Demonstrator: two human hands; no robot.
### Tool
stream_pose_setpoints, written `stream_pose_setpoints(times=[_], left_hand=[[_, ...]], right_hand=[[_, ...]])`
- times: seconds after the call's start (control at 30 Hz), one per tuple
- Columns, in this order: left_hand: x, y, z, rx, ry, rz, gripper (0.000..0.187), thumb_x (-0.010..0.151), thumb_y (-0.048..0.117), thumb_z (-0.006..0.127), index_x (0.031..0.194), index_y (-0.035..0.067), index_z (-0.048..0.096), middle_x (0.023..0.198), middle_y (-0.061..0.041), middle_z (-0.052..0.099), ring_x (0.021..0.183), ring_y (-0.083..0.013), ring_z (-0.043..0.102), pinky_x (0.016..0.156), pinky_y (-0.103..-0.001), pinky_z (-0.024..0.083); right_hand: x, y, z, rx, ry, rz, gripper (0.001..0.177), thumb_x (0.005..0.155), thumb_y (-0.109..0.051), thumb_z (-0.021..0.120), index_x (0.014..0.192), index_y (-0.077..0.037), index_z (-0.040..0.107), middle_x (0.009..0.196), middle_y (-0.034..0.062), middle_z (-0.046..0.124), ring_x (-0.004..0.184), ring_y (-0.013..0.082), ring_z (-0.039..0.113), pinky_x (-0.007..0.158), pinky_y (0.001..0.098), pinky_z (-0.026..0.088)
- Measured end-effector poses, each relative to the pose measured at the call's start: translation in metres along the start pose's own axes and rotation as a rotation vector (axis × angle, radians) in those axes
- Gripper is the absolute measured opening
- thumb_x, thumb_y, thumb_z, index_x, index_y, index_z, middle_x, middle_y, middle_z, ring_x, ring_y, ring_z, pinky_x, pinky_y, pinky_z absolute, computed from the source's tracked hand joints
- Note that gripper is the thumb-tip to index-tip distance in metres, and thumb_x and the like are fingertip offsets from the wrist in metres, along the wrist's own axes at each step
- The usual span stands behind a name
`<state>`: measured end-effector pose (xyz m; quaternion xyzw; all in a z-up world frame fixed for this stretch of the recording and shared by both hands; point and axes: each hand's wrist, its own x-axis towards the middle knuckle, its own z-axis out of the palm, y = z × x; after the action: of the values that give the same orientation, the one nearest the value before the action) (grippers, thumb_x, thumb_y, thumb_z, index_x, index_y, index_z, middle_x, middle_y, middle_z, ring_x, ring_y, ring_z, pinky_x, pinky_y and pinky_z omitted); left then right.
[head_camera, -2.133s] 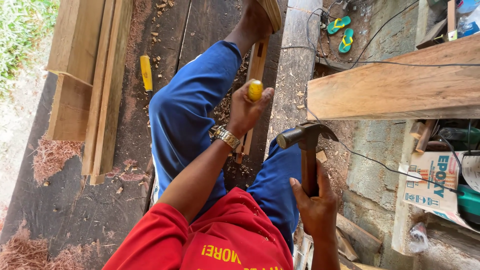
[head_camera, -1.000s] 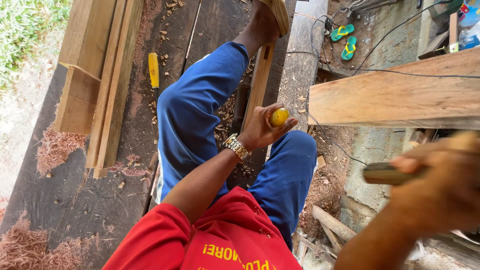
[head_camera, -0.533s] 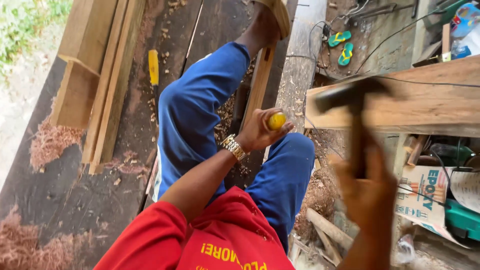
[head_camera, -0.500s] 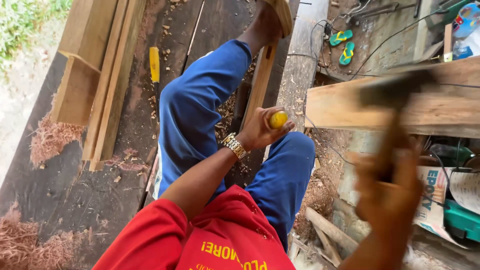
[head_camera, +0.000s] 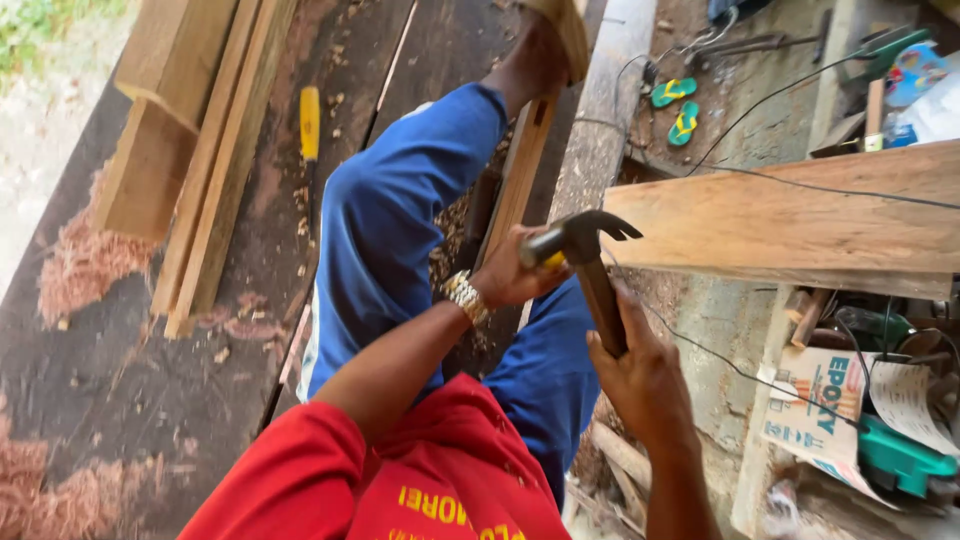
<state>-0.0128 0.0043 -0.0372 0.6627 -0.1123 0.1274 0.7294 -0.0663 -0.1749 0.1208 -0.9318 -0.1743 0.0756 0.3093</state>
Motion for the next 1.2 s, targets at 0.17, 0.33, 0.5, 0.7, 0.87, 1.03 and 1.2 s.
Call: stream_pose_setpoints(times=[0.17, 0.33, 0.5, 0.7, 0.87, 1.03, 1.2], left_hand=[[0.002, 0.017, 0.002, -0.446, -0.013, -0.328, 0.024, 0.083, 0.016, 0.085, 0.091, 0.000, 0.069, 0.075, -0.002, 0.069, 0.068, -0.0073, 0.063, 0.063, -0.025, 0.054], [0.002, 0.022, -0.001, 0.118, 0.006, -0.183, 0.035, 0.088, 0.030, 0.083, 0.078, 0.000, 0.066, 0.066, -0.003, 0.065, 0.062, -0.0052, 0.056, 0.056, -0.026, 0.050], [0.004, 0.034, -0.005, 0.171, -0.026, -0.178, 0.036, 0.089, 0.031, 0.084, 0.078, 0.001, 0.067, 0.067, -0.003, 0.066, 0.060, -0.0061, 0.057, 0.056, -0.026, 0.050], [-0.006, 0.006, -0.004, -0.352, -0.059, -0.314, 0.020, 0.075, 0.011, 0.084, 0.090, 0.009, 0.071, 0.082, 0.005, 0.073, 0.074, -0.0052, 0.069, 0.067, -0.023, 0.059], [-0.046, 0.034, 0.000, -0.030, -0.077, -0.133, 0.026, 0.089, 0.012, 0.082, 0.074, 0.009, 0.060, 0.067, -0.001, 0.059, 0.063, -0.0127, 0.056, 0.057, -0.028, 0.043], [-0.095, 0.090, -0.003, 0.213, -0.299, 0.168, 0.033, 0.091, 0.016, 0.077, 0.070, 0.011, 0.052, 0.068, -0.007, 0.055, 0.065, -0.0257, 0.056, 0.061, -0.039, 0.042], [-0.063, 0.061, -0.004, 0.087, -0.248, 0.046, 0.041, 0.097, 0.021, 0.078, 0.069, 0.011, 0.049, 0.065, -0.004, 0.051, 0.059, -0.0184, 0.050, 0.058, -0.037, 0.039]], right_hand=[[-0.007, -0.015, -0.028, -0.110, 0.130, -0.210, 0.067, 0.089, -0.016, 0.076, 0.150, -0.010, 0.048, 0.098, 0.0198, 0.073, 0.079, 0.0258, 0.075, 0.065, 0.0392, 0.057], [-0.019, -0.011, -0.063, 0.299, 0.556, -0.172, 0.054, 0.106, 0.003, 0.070, 0.151, -0.006, 0.043, 0.095, 0.0141, 0.067, 0.063, 0.0205, 0.062, 0.064, 0.0354, 0.054], [-0.002, -0.031, -0.033, 0.805, 0.980, -0.096, 0.071, 0.103, 0.013, 0.063, 0.155, -0.012, 0.021, 0.099, 0.0062, 0.065, 0.059, 0.0133, 0.051, 0.047, 0.0301, 0.043], [-0.008, -0.006, 0.015, 0.018, -0.034, 0.157, 0.066, 0.088, -0.018, 0.070, 0.150, -0.019, 0.046, 0.075, 0.0161, 0.072, 0.055, 0.0197, 0.072, 0.050, 0.0406, 0.054], [-0.031, 0.012, 0.027, 0.105, 0.155, 0.038, 0.070, 0.087, -0.017, 0.079, 0.150, -0.013, 0.050, 0.090, 0.0123, 0.074, 0.065, 0.0134, 0.067, 0.056, 0.0329, 0.054], [-0.037, 0.026, 0.029, 0.286, 0.221, 0.254, 0.071, 0.085, -0.013, 0.079, 0.150, -0.012, 0.052, 0.079, 0.0030, 0.064, 0.056, 0.0092, 0.055, 0.047, 0.0284, 0.047], [-0.044, 0.035, 0.032, 0.396, 0.233, 0.257, 0.071, 0.085, -0.010, 0.078, 0.149, -0.009, 0.049, 0.078, -0.0032, 0.062, 0.054, 0.0053, 0.052, 0.045, 0.0249, 0.044]])
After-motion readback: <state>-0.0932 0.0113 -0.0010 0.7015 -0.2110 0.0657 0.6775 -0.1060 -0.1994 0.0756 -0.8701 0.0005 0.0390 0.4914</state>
